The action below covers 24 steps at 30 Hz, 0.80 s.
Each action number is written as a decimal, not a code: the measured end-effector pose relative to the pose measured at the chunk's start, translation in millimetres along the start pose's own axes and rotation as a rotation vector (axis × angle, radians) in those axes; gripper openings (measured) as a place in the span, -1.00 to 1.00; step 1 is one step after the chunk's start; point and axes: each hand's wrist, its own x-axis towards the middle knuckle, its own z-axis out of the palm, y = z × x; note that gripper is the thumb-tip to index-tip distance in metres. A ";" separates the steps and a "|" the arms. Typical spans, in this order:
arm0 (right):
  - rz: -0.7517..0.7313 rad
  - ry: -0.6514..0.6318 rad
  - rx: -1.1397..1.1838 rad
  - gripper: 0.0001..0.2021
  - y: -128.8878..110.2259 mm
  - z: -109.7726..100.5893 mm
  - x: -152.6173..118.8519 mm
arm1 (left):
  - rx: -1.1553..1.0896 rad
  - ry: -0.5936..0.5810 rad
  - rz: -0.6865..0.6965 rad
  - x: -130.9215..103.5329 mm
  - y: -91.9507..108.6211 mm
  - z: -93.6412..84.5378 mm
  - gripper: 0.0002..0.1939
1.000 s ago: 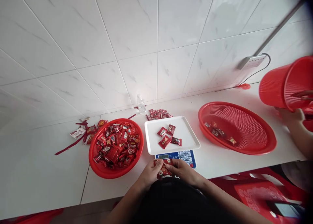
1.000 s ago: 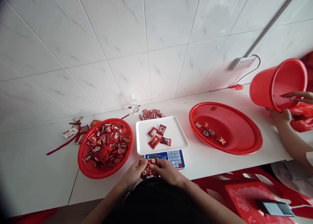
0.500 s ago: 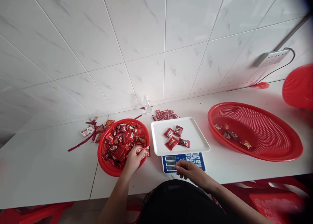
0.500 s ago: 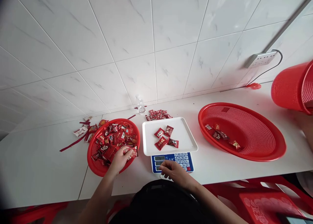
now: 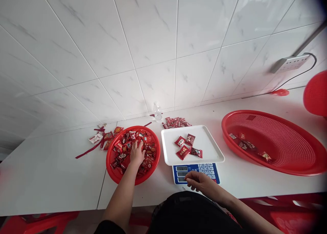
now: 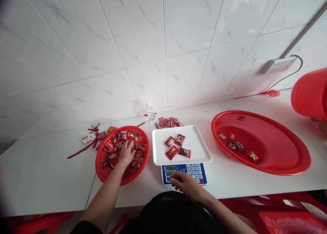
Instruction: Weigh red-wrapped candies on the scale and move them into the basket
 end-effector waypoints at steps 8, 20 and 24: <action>0.004 0.034 0.033 -0.60 6.9 -2.1 -4.2 | -0.209 0.089 -0.082 9.0 -2.4 -13.3 -0.70; -0.034 -0.027 0.013 -0.62 -16.6 4.6 -3.5 | -1.406 -0.096 -0.266 -62.1 50.3 -64.0 -0.71; -0.108 -0.055 0.234 -0.48 -38.2 8.8 -8.6 | -1.456 -0.308 -0.146 -91.1 85.2 -70.1 -0.79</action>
